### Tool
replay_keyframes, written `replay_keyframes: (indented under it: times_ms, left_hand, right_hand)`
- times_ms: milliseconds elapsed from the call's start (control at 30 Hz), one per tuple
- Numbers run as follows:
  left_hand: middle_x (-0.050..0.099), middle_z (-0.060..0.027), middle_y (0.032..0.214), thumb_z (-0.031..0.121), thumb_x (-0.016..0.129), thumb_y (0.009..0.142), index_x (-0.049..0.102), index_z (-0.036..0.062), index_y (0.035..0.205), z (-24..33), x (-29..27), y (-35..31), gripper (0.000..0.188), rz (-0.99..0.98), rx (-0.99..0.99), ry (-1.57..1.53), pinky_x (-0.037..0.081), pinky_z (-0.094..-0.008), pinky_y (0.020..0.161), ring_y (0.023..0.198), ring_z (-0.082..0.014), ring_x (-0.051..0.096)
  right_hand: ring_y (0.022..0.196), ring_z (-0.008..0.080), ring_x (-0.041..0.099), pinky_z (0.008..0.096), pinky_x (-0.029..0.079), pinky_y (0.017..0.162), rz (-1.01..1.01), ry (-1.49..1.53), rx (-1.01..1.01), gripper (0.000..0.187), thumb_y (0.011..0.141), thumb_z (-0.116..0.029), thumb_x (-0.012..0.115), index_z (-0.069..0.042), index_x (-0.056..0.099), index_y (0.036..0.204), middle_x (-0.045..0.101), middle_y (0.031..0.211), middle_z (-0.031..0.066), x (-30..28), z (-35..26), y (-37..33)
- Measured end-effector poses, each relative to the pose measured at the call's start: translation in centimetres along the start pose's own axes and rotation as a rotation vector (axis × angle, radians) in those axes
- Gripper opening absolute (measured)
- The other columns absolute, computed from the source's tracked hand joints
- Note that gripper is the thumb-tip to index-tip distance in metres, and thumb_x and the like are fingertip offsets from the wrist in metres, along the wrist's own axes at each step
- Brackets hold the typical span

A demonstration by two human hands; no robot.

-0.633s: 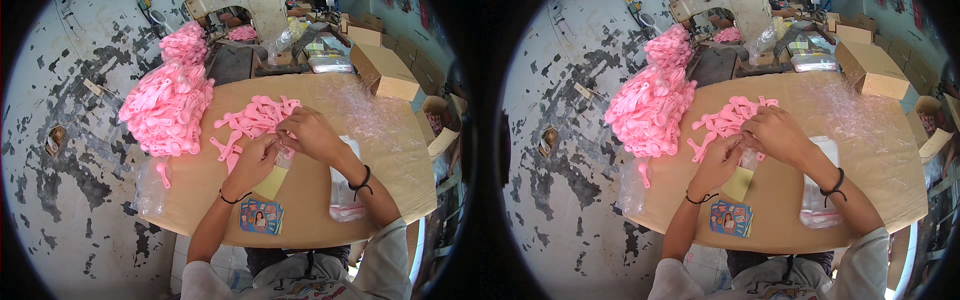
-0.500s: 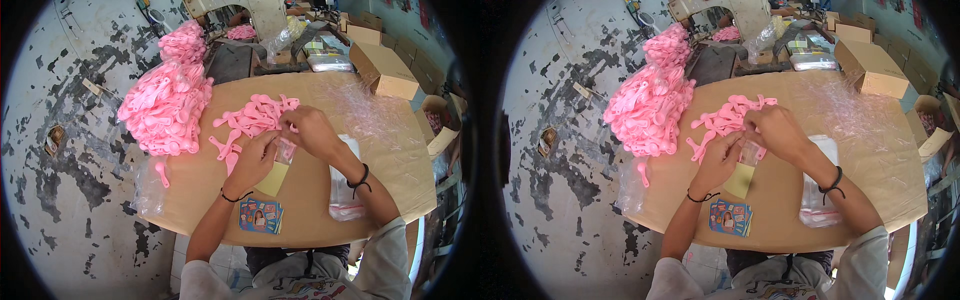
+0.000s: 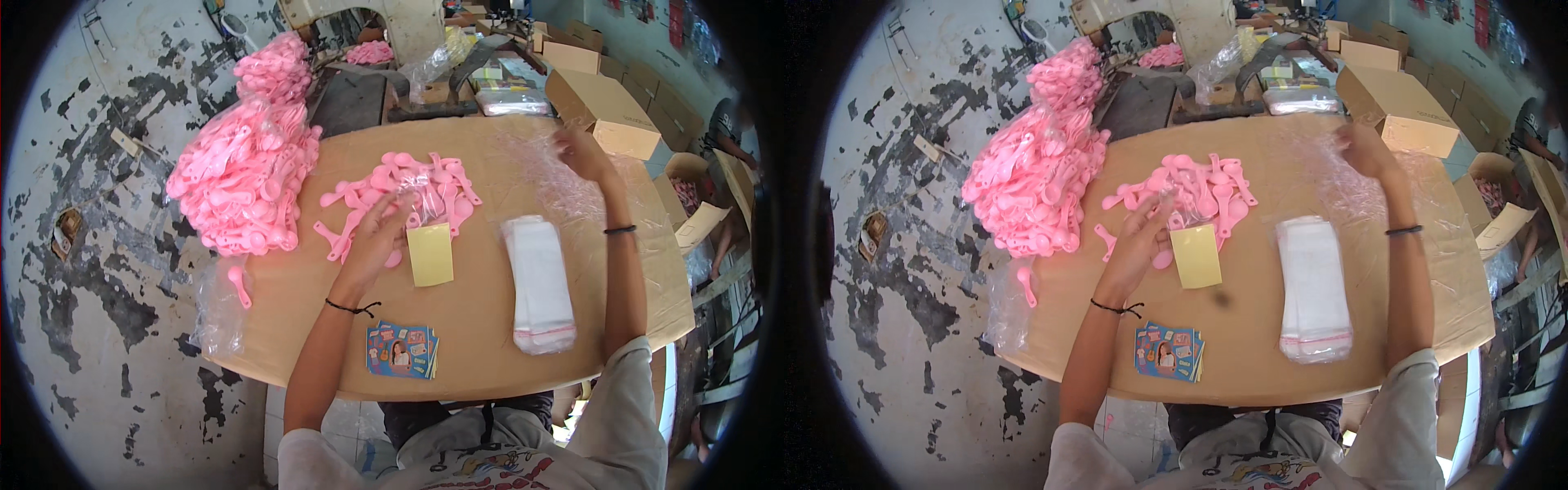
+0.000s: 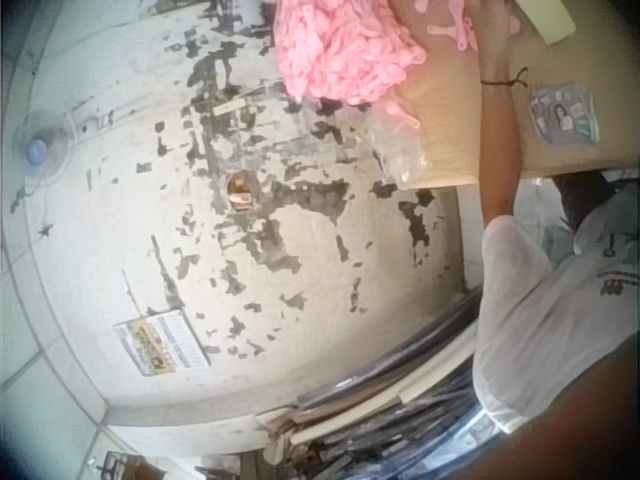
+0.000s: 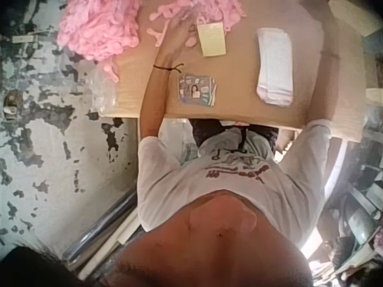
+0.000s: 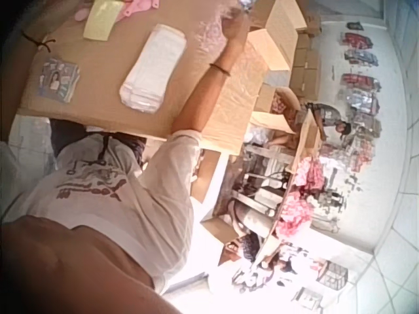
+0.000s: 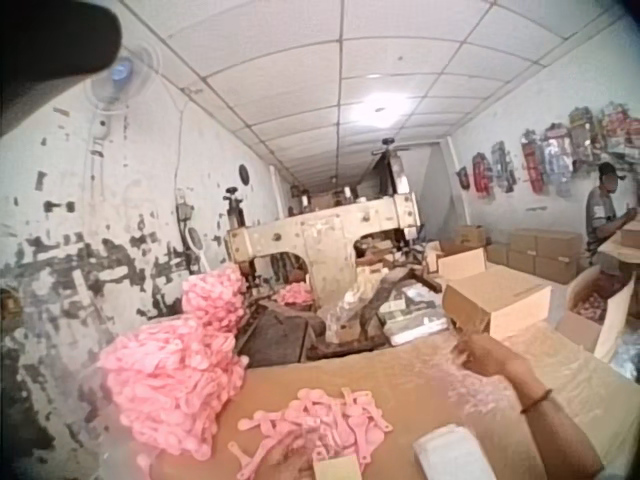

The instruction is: Packaging pink plastic spoons and cartoon cards into plastic bags.

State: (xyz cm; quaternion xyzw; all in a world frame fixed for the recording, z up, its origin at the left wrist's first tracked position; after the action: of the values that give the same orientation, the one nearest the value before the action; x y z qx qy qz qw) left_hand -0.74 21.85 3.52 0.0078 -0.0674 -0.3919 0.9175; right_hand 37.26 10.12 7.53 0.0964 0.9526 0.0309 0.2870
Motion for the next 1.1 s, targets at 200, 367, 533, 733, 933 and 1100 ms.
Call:
replay_keyframes:
  times_ms: [200, 367, 533, 733, 933, 1100]
  left_hand:
    - [0.064, -0.0058, 0.111, 0.02, 0.05, 0.101, 0.055, 0.0011, 0.127, -1.0, 0.0, 0.2, 0.033, -0.073, -0.185, -0.038, 0.054, -0.0283, 0.083, 0.099, -0.0146, 0.064]
    - [0.067, -0.007, 0.107, 0.021, 0.048, 0.102, 0.056, 0.0005, 0.125, 0.1, 0.4, 0.0, 0.032, -0.011, -0.024, -0.13, 0.056, -0.0288, 0.078, 0.091, -0.0158, 0.068]
    - [0.066, -0.0041, 0.099, 0.019, 0.049, 0.101, 0.055, 0.0001, 0.129, -0.1, 1.0, 0.1, 0.034, 0.096, 0.101, -0.059, 0.058, -0.0246, 0.064, 0.08, -0.0112, 0.067]
    - [0.067, -0.0056, 0.093, 0.02, 0.048, 0.102, 0.055, -0.0001, 0.129, 0.3, 1.4, -0.4, 0.035, 0.127, 0.182, 0.012, 0.057, -0.0233, 0.063, 0.075, -0.0101, 0.067]
    - [0.068, -0.0067, 0.093, 0.021, 0.051, 0.101, 0.054, -0.0008, 0.128, 1.2, 0.6, -0.2, 0.036, 0.052, 0.113, -0.11, 0.059, -0.0256, 0.064, 0.077, -0.0137, 0.069]
    - [0.069, -0.0079, 0.093, 0.02, 0.054, 0.099, 0.055, -0.0016, 0.122, 2.0, 0.0, -0.4, 0.032, -0.039, 0.107, -0.103, 0.059, -0.0274, 0.065, 0.075, -0.0156, 0.07]
  right_hand:
    - [0.101, 0.0171, 0.062, 0.0312, 0.048, 0.087, 0.741, -0.175, -0.296, 0.03, 0.093, -0.001, 0.049, 0.001, 0.06, 0.12, 0.068, 0.103, 0.0088, -1.8, -5.9, -1.2]
    - [0.089, 0.0136, 0.063, 0.0289, 0.051, 0.078, -0.051, -0.123, -0.239, 0.029, 0.092, -0.017, 0.059, -0.002, 0.062, 0.116, 0.068, 0.096, 0.0042, 10.7, -12.6, -1.0]
    - [0.084, 0.0091, 0.062, 0.0248, 0.051, 0.075, -0.154, 0.148, -0.222, 0.031, 0.089, -0.018, 0.069, -0.001, 0.063, 0.115, 0.066, 0.09, 0.0018, 18.8, -11.8, 0.0]
    - [0.076, 0.0047, 0.059, 0.0216, 0.048, 0.068, -0.098, 0.262, -0.212, 0.024, 0.089, -0.012, 0.068, -0.001, 0.067, 0.111, 0.067, 0.085, 0.0005, 18.7, -11.8, -0.1]
    - [0.078, 0.0077, 0.061, 0.0247, 0.051, 0.071, -0.044, 0.238, -0.157, 0.023, 0.091, -0.014, 0.066, 0.0, 0.069, 0.11, 0.07, 0.09, 0.0049, 17.7, -12.4, 0.0]
    - [0.084, 0.0081, 0.063, 0.0239, 0.051, 0.076, -0.026, 0.299, -0.116, 0.023, 0.093, -0.01, 0.062, 0.001, 0.068, 0.112, 0.071, 0.093, 0.0054, 17.4, -13.3, -0.2]
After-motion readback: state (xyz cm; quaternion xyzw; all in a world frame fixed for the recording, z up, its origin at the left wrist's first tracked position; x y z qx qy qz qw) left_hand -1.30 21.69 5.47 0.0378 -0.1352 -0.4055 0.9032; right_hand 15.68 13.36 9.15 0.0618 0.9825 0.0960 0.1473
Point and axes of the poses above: each hand's wrist, its own y-axis towards the middle knuckle, its own x-axis out of the palm, z = x × y, the point moved 3 cm from there along y, towards the middle knuckle
